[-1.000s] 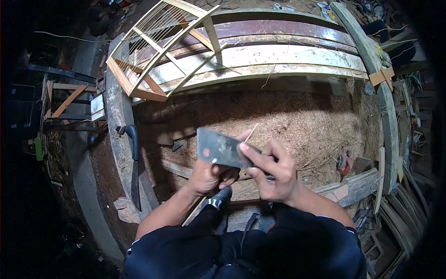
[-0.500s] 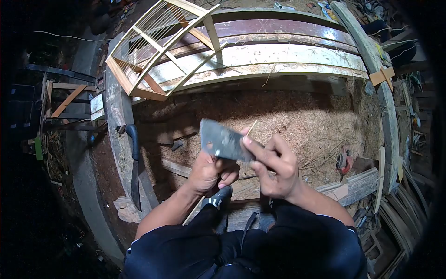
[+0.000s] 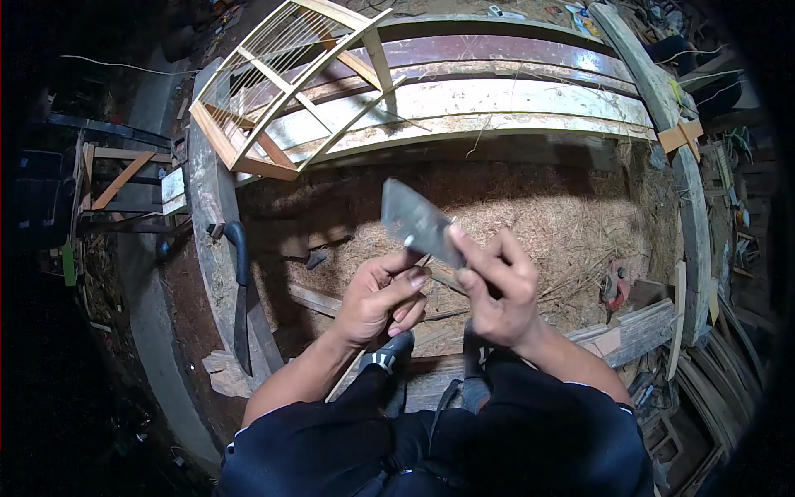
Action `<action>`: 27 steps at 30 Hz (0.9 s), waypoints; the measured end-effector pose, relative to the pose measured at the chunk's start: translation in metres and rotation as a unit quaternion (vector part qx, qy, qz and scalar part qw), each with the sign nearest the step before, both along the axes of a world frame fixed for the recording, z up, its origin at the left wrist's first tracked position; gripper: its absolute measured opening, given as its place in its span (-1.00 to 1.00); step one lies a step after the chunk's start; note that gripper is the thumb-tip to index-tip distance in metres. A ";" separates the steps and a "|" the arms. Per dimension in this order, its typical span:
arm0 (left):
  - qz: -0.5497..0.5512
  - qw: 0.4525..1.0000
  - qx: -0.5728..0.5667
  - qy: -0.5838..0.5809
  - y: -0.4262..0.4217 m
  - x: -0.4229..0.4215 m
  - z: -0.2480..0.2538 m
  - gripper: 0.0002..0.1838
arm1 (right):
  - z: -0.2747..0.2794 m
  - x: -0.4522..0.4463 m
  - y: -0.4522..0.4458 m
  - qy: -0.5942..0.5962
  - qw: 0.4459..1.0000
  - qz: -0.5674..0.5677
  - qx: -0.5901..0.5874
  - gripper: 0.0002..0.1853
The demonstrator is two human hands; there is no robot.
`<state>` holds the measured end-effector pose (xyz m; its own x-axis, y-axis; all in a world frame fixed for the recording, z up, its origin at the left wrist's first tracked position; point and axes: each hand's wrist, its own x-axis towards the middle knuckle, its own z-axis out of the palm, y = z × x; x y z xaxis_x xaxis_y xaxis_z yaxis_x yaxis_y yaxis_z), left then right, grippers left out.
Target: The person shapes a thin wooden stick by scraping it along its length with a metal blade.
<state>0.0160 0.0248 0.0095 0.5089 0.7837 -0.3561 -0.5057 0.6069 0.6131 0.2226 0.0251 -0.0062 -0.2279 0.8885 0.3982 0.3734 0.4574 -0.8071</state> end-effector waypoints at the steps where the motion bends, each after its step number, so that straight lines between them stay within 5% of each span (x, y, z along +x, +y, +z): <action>1: -0.044 0.995 0.012 0.089 0.003 0.000 0.003 -0.41 | -0.001 0.000 0.001 0.004 0.999 -0.032 0.010 -0.40; 2: -0.035 0.995 0.009 0.087 -0.004 -0.004 -0.008 -0.26 | -0.001 -0.001 -0.003 -0.013 1.000 0.000 0.019 -0.40; 3: 0.053 0.995 -0.061 -0.060 -0.010 0.001 -0.007 -0.45 | 0.001 -0.002 -0.004 -0.012 1.000 0.001 0.020 -0.40; 7: -0.039 0.996 -0.003 0.082 0.002 -0.001 0.003 -0.36 | 0.002 -0.002 -0.004 -0.007 1.000 -0.005 0.007 -0.40; 11: 0.038 0.996 -0.007 -0.083 -0.010 -0.003 -0.009 -0.63 | 0.007 -0.003 -0.009 -0.006 1.000 0.024 -0.006 -0.42; 12: -0.021 1.000 0.002 0.016 -0.005 -0.008 -0.006 -0.56 | 0.004 -0.002 -0.006 -0.003 1.000 -0.012 -0.007 -0.41; 15: -0.041 0.998 -0.023 0.034 -0.003 0.001 0.016 -0.60 | 0.002 0.002 -0.002 0.011 0.999 -0.053 -0.003 -0.41; 17: 0.016 0.998 0.007 -0.060 -0.011 -0.003 -0.008 -0.50 | 0.009 -0.001 -0.012 0.004 0.999 0.025 -0.020 -0.41; 20: -0.003 1.000 0.000 -0.023 -0.010 -0.005 -0.013 -0.37 | 0.007 -0.002 -0.010 0.017 1.000 0.017 -0.019 -0.40; 23: -0.003 0.998 0.010 -0.063 -0.008 -0.003 -0.003 -0.41 | 0.004 0.000 -0.007 0.019 1.000 0.015 -0.015 -0.41; 27: -0.055 0.996 -0.011 0.064 -0.006 -0.001 0.007 -0.47 | 0.002 0.000 -0.007 0.017 0.999 -0.034 0.005 -0.43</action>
<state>0.0155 0.0187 0.0166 0.5410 0.7167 -0.4401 -0.3528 0.6684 0.6548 0.2231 0.0184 -0.0043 -0.1539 0.8976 0.4131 0.3770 0.4398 -0.8151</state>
